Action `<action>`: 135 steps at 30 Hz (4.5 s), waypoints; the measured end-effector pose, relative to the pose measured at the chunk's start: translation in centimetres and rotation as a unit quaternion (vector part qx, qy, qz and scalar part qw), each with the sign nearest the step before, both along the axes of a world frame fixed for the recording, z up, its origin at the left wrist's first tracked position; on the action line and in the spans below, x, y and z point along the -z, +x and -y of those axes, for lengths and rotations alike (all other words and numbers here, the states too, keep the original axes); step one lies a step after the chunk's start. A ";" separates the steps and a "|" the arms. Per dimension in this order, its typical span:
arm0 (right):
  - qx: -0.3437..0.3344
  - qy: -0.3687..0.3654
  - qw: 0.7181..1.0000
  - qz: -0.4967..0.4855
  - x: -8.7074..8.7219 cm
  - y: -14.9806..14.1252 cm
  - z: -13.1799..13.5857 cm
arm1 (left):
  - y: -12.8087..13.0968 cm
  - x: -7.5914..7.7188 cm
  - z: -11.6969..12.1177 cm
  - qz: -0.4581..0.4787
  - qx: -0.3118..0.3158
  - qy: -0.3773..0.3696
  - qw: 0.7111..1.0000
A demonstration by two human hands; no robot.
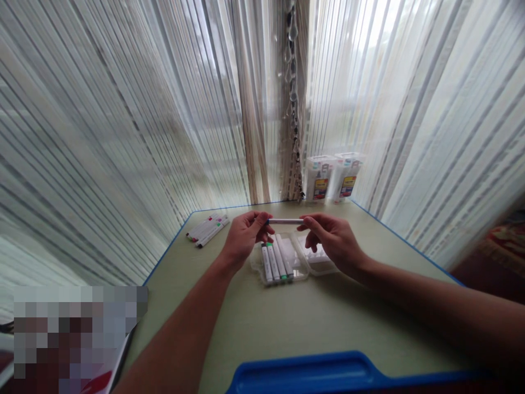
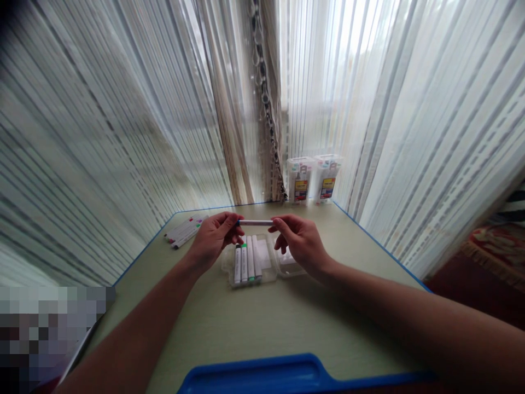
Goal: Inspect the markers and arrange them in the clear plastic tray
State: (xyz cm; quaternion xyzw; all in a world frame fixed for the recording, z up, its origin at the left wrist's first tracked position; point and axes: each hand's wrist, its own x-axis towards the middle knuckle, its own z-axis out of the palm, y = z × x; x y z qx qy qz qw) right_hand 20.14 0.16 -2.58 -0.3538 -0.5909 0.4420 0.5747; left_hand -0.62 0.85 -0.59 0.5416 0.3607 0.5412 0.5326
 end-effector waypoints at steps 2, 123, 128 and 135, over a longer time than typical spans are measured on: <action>0.004 -0.015 1.000 -0.007 0.0 0.0 -0.1 | 0.0 0.0 0.1 0.000 0.003 0.006 1.000; -0.125 0.112 0.977 0.129 -0.6 0.5 2.5 | -0.2 -3.0 0.8 0.269 -0.090 -0.223 0.933; -0.119 0.113 0.978 0.127 -0.6 0.4 2.5 | -0.1 -3.0 0.8 0.264 -0.091 -0.224 0.934; -0.119 0.110 0.978 0.130 -0.7 0.4 2.4 | -0.1 -3.0 0.7 0.255 -0.092 -0.220 0.937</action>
